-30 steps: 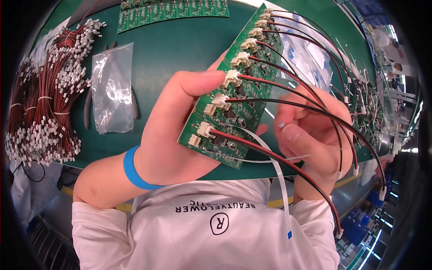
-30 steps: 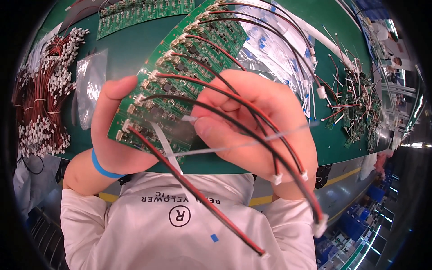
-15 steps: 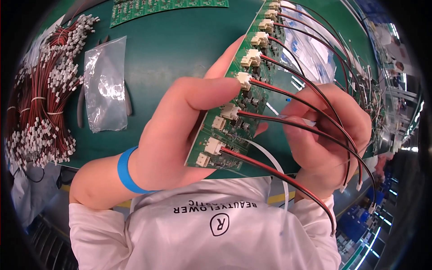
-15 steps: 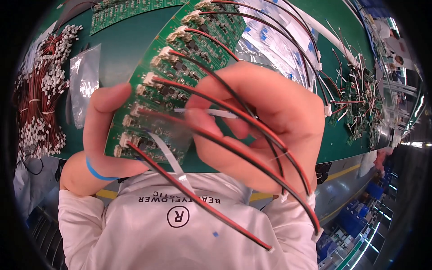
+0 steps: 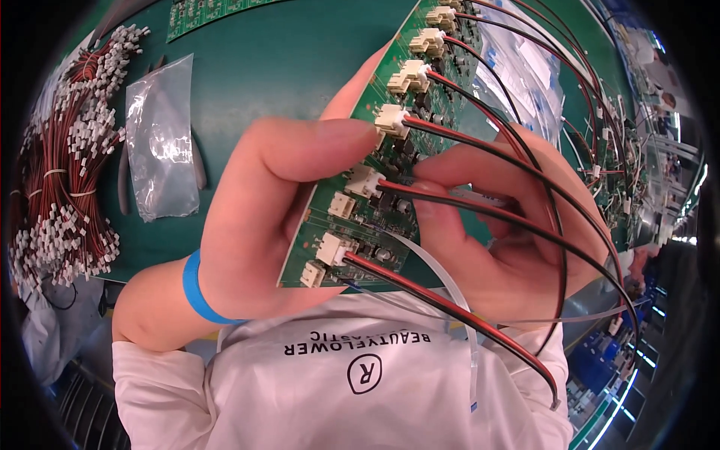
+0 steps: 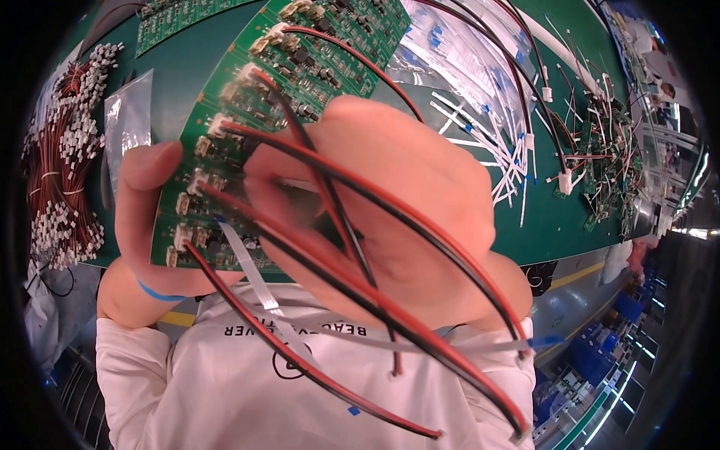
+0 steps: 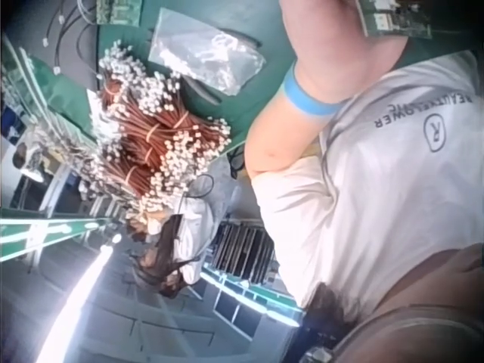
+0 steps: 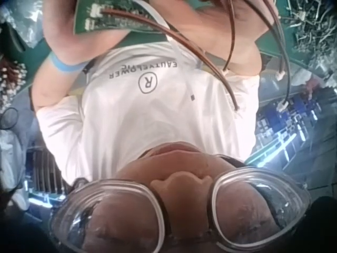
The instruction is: The person plugs ribbon cables and wire connectors into ports on a circuit board by hand, then sets the circuit board down on the table.
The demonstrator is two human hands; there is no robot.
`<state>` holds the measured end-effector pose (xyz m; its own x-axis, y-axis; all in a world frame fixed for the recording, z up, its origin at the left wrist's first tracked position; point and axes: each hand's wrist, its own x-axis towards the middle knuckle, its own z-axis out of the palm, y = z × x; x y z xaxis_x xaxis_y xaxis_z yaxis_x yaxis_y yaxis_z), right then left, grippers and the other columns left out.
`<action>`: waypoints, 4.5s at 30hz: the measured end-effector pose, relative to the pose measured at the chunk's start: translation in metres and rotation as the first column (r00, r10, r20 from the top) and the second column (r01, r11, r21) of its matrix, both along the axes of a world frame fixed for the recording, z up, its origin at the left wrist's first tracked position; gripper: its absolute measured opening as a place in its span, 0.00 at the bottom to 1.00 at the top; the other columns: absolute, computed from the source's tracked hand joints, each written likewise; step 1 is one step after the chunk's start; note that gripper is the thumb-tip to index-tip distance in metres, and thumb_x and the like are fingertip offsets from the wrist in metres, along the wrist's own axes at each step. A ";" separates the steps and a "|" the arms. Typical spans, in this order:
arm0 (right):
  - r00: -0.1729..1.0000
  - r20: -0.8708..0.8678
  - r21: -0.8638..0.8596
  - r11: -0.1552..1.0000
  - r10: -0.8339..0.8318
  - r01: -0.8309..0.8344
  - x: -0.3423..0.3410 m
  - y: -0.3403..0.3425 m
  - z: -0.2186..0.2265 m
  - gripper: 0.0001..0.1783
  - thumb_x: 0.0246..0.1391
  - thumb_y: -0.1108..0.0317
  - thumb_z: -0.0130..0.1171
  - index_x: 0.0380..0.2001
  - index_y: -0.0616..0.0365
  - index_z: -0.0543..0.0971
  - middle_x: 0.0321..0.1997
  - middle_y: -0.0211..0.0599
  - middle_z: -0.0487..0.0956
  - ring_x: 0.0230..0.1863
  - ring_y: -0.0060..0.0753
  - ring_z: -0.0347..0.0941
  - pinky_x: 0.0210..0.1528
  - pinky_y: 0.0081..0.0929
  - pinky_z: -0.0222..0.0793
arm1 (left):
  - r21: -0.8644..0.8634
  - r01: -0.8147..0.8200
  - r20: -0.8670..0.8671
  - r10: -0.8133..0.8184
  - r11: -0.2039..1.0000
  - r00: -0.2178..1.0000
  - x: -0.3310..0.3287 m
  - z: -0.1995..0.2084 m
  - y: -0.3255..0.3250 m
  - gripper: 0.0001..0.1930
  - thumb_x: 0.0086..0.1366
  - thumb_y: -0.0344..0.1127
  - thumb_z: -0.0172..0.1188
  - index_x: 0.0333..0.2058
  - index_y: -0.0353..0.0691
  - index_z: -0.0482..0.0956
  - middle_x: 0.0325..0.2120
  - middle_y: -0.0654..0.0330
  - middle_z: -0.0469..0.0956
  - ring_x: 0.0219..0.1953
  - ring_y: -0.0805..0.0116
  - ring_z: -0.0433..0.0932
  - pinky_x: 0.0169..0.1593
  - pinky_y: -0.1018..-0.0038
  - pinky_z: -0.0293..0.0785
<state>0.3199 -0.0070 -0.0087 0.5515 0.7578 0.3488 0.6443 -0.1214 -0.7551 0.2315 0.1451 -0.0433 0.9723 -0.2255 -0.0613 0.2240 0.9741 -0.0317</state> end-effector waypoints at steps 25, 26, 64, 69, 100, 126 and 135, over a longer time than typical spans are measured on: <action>0.930 0.347 -0.060 0.986 -0.124 0.154 -0.002 0.003 0.002 0.12 0.25 0.78 0.69 0.21 0.63 0.79 0.22 0.31 0.76 0.19 0.16 0.67 0.20 0.10 0.60 | 0.018 0.025 -0.003 -0.025 1.000 1.000 -0.002 0.002 -0.001 0.26 0.61 0.39 0.47 0.55 0.35 0.54 0.51 0.46 0.65 0.52 0.55 0.69 0.55 0.64 0.64; 0.942 0.310 0.000 0.991 -0.126 0.133 -0.003 0.001 -0.001 0.13 0.25 0.79 0.69 0.22 0.64 0.79 0.22 0.33 0.77 0.20 0.18 0.69 0.21 0.11 0.63 | 0.020 0.026 -0.002 -0.026 0.999 1.000 -0.002 0.003 -0.002 0.26 0.61 0.39 0.48 0.55 0.35 0.54 0.51 0.46 0.65 0.52 0.55 0.69 0.55 0.64 0.65; 0.997 0.066 0.036 0.998 -0.046 0.044 -0.008 0.007 -0.013 0.08 0.43 0.85 0.60 0.31 0.70 0.76 0.33 0.36 0.74 0.31 0.20 0.74 0.25 0.11 0.70 | 0.037 0.078 -0.011 -0.078 0.996 0.997 0.006 0.004 0.000 0.31 0.59 0.33 0.56 0.56 0.34 0.48 0.52 0.42 0.63 0.51 0.54 0.69 0.54 0.64 0.67; 0.999 0.032 0.004 0.999 -0.041 0.041 -0.008 0.007 -0.014 0.09 0.43 0.85 0.60 0.31 0.67 0.76 0.33 0.33 0.74 0.30 0.18 0.73 0.25 0.10 0.69 | 0.044 0.076 -0.008 -0.076 0.996 0.997 0.006 0.004 -0.001 0.32 0.59 0.32 0.57 0.56 0.33 0.47 0.52 0.42 0.62 0.51 0.54 0.69 0.53 0.64 0.67; 0.998 -0.064 0.167 0.986 0.028 -0.017 0.002 0.015 -0.016 0.11 0.41 0.85 0.60 0.32 0.68 0.75 0.25 0.33 0.72 0.22 0.16 0.65 0.17 0.11 0.54 | 0.401 0.006 -0.089 0.033 0.916 0.995 -0.005 -0.001 0.004 0.26 0.63 0.46 0.34 0.49 0.32 0.68 0.47 0.48 0.71 0.49 0.55 0.72 0.54 0.62 0.65; 0.922 0.154 -0.451 0.805 -0.356 0.386 0.121 -0.089 0.009 0.11 0.40 0.69 0.63 0.27 0.63 0.77 0.19 0.36 0.73 0.22 0.26 0.68 0.26 0.23 0.63 | 0.273 -0.453 -0.085 0.491 0.848 0.867 0.027 0.025 0.019 0.26 0.60 0.41 0.47 0.58 0.42 0.60 0.61 0.47 0.51 0.64 0.46 0.43 0.62 0.38 0.31; 0.893 0.215 -0.660 0.615 -0.396 0.432 0.117 -0.076 -0.016 0.09 0.40 0.70 0.62 0.24 0.65 0.78 0.25 0.45 0.78 0.30 0.41 0.75 0.35 0.31 0.69 | 0.302 -0.240 -0.024 0.259 0.923 0.966 0.024 0.012 0.008 0.28 0.62 0.45 0.43 0.58 0.39 0.56 0.60 0.47 0.55 0.62 0.46 0.52 0.60 0.34 0.35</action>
<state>0.4369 -0.0827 -0.0251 0.8645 0.4854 -0.1303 0.4253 -0.8447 -0.3250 0.2558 0.1535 -0.0314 0.9868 0.0612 -0.1500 -0.0206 0.9657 0.2588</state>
